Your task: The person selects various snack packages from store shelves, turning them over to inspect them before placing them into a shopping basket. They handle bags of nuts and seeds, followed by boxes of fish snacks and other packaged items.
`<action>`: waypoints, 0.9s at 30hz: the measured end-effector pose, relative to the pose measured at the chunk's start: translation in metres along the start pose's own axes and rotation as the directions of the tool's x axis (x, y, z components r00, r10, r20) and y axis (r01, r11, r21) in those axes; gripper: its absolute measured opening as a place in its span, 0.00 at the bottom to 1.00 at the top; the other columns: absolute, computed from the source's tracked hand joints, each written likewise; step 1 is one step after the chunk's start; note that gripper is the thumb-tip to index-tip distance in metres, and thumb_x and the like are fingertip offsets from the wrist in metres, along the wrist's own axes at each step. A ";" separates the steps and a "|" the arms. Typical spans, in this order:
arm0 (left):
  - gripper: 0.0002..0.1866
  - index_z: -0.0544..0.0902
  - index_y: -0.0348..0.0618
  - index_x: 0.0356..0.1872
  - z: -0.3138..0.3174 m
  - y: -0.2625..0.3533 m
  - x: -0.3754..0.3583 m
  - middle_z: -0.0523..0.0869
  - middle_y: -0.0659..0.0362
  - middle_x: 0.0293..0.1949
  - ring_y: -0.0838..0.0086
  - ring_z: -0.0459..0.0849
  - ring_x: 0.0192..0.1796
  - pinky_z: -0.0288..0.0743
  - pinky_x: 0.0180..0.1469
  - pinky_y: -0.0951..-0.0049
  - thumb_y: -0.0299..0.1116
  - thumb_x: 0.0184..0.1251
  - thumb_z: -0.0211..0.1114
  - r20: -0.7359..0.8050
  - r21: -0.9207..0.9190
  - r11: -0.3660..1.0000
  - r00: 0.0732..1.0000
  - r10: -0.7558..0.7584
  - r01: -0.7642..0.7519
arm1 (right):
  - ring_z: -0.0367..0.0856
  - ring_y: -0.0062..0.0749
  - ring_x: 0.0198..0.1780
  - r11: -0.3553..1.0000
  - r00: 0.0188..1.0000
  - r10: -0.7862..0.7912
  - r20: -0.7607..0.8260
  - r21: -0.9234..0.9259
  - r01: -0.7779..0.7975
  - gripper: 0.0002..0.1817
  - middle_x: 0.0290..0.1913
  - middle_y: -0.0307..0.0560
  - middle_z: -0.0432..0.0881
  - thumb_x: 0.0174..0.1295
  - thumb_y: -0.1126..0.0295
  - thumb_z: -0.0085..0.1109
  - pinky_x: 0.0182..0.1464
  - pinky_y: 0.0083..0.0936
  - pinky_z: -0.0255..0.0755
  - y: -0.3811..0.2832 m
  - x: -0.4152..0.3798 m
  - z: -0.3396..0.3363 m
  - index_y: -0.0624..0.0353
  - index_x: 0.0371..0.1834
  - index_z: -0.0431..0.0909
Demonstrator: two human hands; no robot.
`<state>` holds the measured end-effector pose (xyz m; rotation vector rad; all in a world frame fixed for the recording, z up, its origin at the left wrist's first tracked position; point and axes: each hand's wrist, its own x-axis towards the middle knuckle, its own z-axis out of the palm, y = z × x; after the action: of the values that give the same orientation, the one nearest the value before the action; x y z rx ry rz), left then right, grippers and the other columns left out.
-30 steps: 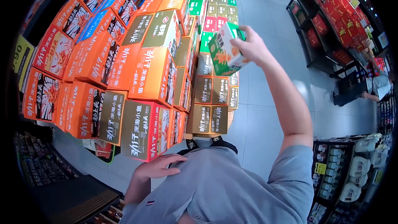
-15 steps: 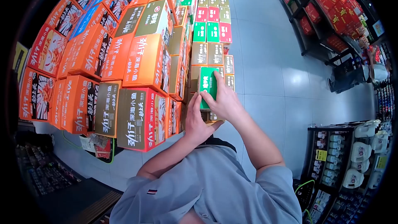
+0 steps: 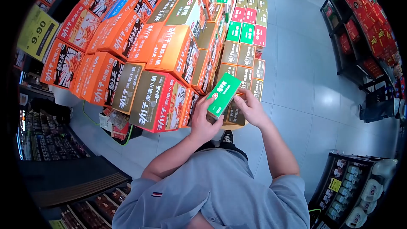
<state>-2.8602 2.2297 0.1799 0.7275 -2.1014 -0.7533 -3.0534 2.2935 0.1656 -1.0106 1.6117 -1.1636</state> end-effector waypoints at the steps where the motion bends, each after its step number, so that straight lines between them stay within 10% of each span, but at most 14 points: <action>1: 0.35 0.67 0.45 0.62 -0.007 0.004 -0.003 0.71 0.45 0.59 0.51 0.71 0.62 0.69 0.61 0.59 0.25 0.48 0.69 0.024 -0.020 1.000 1.000 -0.005 0.005 | 0.81 0.33 0.45 0.993 0.999 0.051 0.004 0.108 -0.051 0.29 0.48 0.55 0.79 0.68 0.54 0.52 0.45 0.28 0.75 -0.003 -0.005 -0.002 0.67 0.61 0.63; 12: 0.32 0.70 0.43 0.56 -0.090 0.033 -0.029 0.72 0.43 0.59 0.52 0.73 0.61 0.69 0.59 0.60 0.25 0.46 0.71 0.234 -0.246 0.965 0.960 0.154 -0.094 | 0.78 0.21 0.37 0.960 0.994 -0.075 0.076 0.274 0.052 0.23 0.35 0.39 0.78 0.57 0.52 0.66 0.41 0.21 0.73 -0.024 -0.071 -0.002 0.62 0.38 0.72; 17: 0.32 0.72 0.48 0.56 -0.174 0.006 -0.066 0.74 0.48 0.59 0.54 0.79 0.53 0.76 0.51 0.63 0.25 0.44 0.71 0.362 -0.464 0.872 0.866 0.344 -0.153 | 0.76 0.24 0.34 0.820 0.959 -0.258 -0.118 0.498 0.282 0.26 0.33 0.43 0.78 0.64 0.45 0.53 0.40 0.22 0.71 -0.036 -0.100 0.058 0.62 0.40 0.72; 20: 0.33 0.73 0.49 0.56 -0.231 -0.036 -0.107 0.76 0.52 0.58 0.56 0.80 0.53 0.77 0.50 0.64 0.26 0.42 0.70 0.443 -0.528 0.849 0.843 0.306 -0.030 | 0.74 0.24 0.32 0.693 0.923 0.016 -0.385 0.670 0.268 0.20 0.31 0.39 0.77 0.72 0.51 0.42 0.38 0.24 0.70 -0.026 -0.103 0.125 0.57 0.39 0.73; 27: 0.29 0.76 0.47 0.52 -0.325 -0.143 -0.167 0.81 0.49 0.51 0.55 0.80 0.54 0.75 0.54 0.63 0.28 0.43 0.73 0.401 -0.352 0.913 0.914 -0.053 0.208 | 0.75 0.18 0.29 0.658 0.780 0.500 -0.377 0.750 -0.059 0.13 0.29 0.30 0.76 0.70 0.54 0.49 0.33 0.20 0.70 0.029 -0.136 0.237 0.49 0.34 0.74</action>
<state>-2.4732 2.1652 0.1709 0.5349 -2.1519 -1.4429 -2.7933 2.3688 0.1219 0.1419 1.4405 -1.7468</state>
